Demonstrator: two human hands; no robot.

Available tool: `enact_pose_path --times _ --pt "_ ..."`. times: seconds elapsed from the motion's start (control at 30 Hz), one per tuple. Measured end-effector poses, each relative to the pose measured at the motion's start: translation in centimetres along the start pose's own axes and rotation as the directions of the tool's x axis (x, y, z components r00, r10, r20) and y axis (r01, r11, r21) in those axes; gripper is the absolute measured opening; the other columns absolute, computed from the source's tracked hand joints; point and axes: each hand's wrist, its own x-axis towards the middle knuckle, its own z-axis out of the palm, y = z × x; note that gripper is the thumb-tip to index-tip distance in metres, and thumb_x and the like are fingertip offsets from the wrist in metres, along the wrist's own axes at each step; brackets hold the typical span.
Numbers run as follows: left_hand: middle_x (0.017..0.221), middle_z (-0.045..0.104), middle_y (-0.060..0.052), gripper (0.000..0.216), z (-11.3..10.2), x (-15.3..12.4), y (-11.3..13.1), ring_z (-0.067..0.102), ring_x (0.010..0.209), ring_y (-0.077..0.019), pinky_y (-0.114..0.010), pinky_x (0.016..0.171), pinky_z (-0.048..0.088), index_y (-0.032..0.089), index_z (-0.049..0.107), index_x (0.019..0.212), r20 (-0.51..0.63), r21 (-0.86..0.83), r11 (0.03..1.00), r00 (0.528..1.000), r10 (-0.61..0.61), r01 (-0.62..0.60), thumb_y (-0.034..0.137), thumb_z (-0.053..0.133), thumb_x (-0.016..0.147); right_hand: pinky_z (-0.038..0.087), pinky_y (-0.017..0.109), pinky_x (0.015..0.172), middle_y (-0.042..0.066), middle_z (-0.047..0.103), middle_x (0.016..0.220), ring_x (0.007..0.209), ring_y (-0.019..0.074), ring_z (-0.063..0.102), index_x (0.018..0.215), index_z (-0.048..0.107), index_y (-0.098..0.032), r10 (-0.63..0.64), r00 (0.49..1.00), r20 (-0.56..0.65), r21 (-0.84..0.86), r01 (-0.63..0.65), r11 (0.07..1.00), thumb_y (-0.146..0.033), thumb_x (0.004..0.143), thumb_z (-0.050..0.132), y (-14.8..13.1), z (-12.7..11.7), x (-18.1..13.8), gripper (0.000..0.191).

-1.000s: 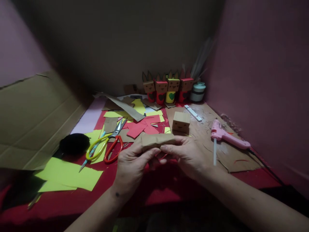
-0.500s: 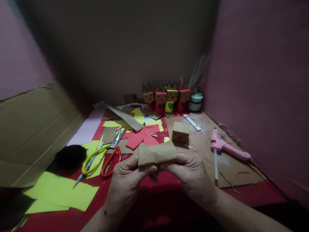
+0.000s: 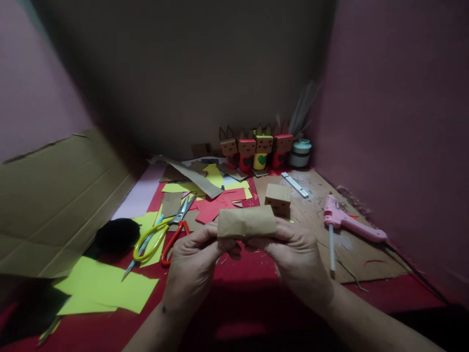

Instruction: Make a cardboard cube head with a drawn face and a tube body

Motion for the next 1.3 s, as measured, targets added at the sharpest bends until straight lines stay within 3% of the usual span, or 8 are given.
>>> enact_pose_path --times 0.17,0.33,0.43,0.57,0.77,0.9,1.13,1.3 --pt "0.056 0.07 0.002 0.012 -0.8 0.2 -0.4 0.058 0.053 -0.0077 -0.014 0.054 0.048 0.02 0.079 0.065 0.074 -0.025 0.996 0.994 -0.081 0.083 0.01 0.08 0.072 0.055 0.027 0.064 0.003 0.074 0.072 0.068 0.016 0.068 0.077 0.079 -0.017 -0.172 0.984 0.052 -0.22 0.179 0.959 -0.005 0.081 0.071 0.0 -0.6 -0.1 0.016" --pt "0.087 0.079 -0.002 0.042 -1.1 0.2 -0.7 0.071 0.083 -0.0183 -0.027 0.083 0.056 0.023 0.081 0.103 0.235 -0.097 0.972 0.954 -0.189 0.216 0.008 0.083 0.064 0.052 0.028 0.06 0.008 0.067 0.068 0.066 0.0177 0.065 0.071 0.071 -0.012 -0.407 0.872 0.273 -0.506 0.49 0.71 -0.001 0.087 0.056 0.1 -1.5 -1.0 0.025" --pt "0.077 0.078 -0.004 0.027 -0.6 0.0 -1.2 0.072 0.08 -0.0216 -0.031 0.081 0.057 0.02 0.084 0.085 0.199 -0.188 0.953 0.959 -0.201 0.239 0.007 0.08 0.062 0.05 0.026 0.058 0.008 0.066 0.07 0.065 0.0164 0.062 0.073 0.068 -0.014 -0.476 0.805 0.355 -0.56 0.591 0.581 -0.001 0.09 0.052 0.2 -1.5 -1.6 0.027" --pt "0.069 0.076 -0.003 0.017 -0.3 -0.3 -1.5 0.071 0.077 -0.0206 -0.029 0.08 0.058 0.018 0.083 0.075 0.154 -0.241 0.942 0.968 -0.198 0.232 0.014 0.087 0.058 0.046 0.027 0.058 0.004 0.06 0.066 0.064 0.0156 0.056 0.067 0.061 -0.018 -0.508 0.753 0.419 -0.559 0.654 0.509 -0.004 0.095 0.046 0.2 -1.8 -1.9 0.035" --pt "0.074 0.074 -0.006 0.027 -0.4 0.0 -0.1 0.064 0.066 -0.0133 -0.021 0.064 0.057 0.013 0.081 0.076 0.161 -0.264 0.854 0.893 -0.42 0.449 0.033 0.092 0.062 0.031 0.031 0.051 0.003 0.049 0.059 0.056 0.0158 0.039 0.058 0.054 -0.018 -0.481 0.623 0.616 -0.532 0.78 0.329 -0.011 0.104 0.026 -0.4 -3.2 -1.7 0.054" --pt "0.06 0.064 -0.001 0.02 0.1 0.1 0.3 0.052 0.054 -0.0054 -0.01 0.049 0.045 0.01 0.078 0.067 0.129 -0.257 0.82 0.859 -0.496 0.512 0.022 0.093 0.061 0.031 0.032 0.049 0.005 0.052 0.059 0.057 0.017 0.04 0.061 0.061 -0.015 -0.463 0.559 0.688 -0.457 0.829 0.323 -0.005 0.1 0.03 -0.7 -3.7 -1.5 0.051" --pt "0.062 0.064 -0.003 0.031 0.2 0.4 -0.5 0.056 0.056 -0.0097 -0.017 0.053 0.048 0.01 0.077 0.072 0.244 -0.175 0.806 0.818 -0.521 0.565 0.036 0.092 0.063 0.034 0.033 0.048 0.006 0.055 0.057 0.055 0.0177 0.041 0.059 0.064 -0.013 -0.445 0.549 0.708 -0.448 0.835 0.318 -0.003 0.097 0.033 -0.4 -3.9 -1.1 0.051" --pt "0.056 0.06 -0.001 0.031 0.0 0.9 -0.9 0.05 0.051 -0.0061 -0.015 0.05 0.043 0.008 0.072 0.063 0.269 -0.135 0.797 0.795 -0.543 0.589 0.031 0.093 0.062 0.035 0.032 0.049 0.007 0.056 0.056 0.055 0.0177 0.042 0.058 0.066 -0.011 -0.438 0.533 0.724 -0.43 0.845 0.317 -0.002 0.096 0.033 -0.4 -4.1 -0.8 0.051"
